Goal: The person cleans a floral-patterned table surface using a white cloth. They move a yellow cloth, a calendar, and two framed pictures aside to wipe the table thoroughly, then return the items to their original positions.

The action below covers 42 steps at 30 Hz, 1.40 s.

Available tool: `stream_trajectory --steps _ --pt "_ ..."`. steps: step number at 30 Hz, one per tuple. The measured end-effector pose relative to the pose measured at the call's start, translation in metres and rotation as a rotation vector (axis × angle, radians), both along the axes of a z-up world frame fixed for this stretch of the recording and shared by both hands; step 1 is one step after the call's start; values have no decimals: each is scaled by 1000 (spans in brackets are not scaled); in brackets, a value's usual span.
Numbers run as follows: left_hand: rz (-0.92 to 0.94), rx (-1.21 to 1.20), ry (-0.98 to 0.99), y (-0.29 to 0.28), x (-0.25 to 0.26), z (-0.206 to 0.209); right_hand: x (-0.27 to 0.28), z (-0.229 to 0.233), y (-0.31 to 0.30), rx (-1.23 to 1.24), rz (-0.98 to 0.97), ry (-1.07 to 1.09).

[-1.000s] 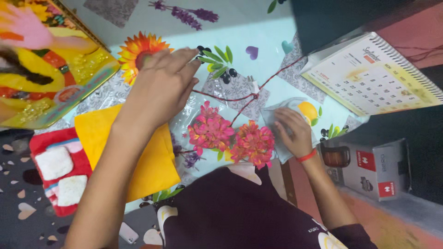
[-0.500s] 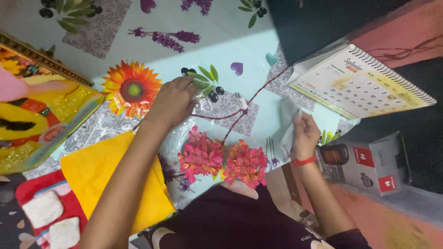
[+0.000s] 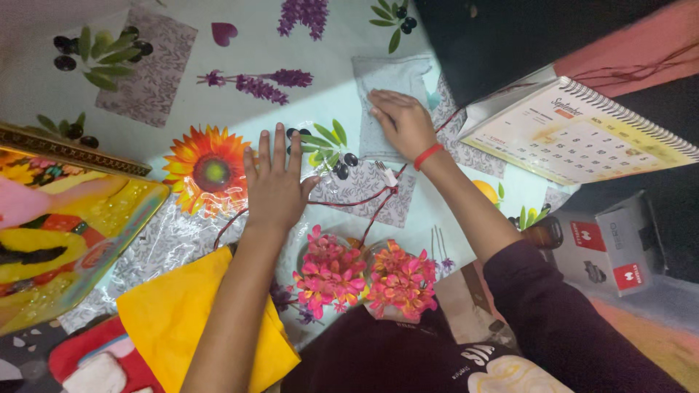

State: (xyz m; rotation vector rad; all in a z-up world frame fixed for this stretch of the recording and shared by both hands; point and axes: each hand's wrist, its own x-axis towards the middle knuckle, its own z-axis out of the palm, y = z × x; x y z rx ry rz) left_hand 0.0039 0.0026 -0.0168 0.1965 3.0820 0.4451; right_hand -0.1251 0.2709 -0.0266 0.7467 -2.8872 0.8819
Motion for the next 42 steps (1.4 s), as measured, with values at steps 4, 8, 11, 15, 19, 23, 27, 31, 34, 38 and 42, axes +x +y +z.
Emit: stream_trajectory --steps 4,8,11,15,19,23,27,31,34,38,42 --pt "1 -70 12 7 -7 -6 -15 -13 0 112 136 101" --pt "-40 -13 53 11 -34 -7 -14 -10 -9 370 46 49" --pt "-75 2 69 13 -44 -10 -2 -9 -8 421 -52 -16" --pt "-94 13 56 10 -47 -15 1 -14 -2 423 -145 -30" --pt "-114 -35 57 9 -47 -21 -30 -27 1 405 -209 -33" --pt "-120 -25 67 9 -48 -23 -84 -40 -6 402 -229 -6" --pt "-122 -17 68 9 -48 -21 -95 -42 -9 382 -230 24" --pt "-120 -14 73 9 -48 -19 -48 -31 2 391 -216 -10" --pt "-118 4 72 8 -47 -17 -12 -21 14 401 -203 -4" --pt "-121 30 94 9 -48 -15 -29 -24 11 408 -212 -24" --pt "-110 39 78 9 -49 -13 -89 -36 -2 391 -214 -3"
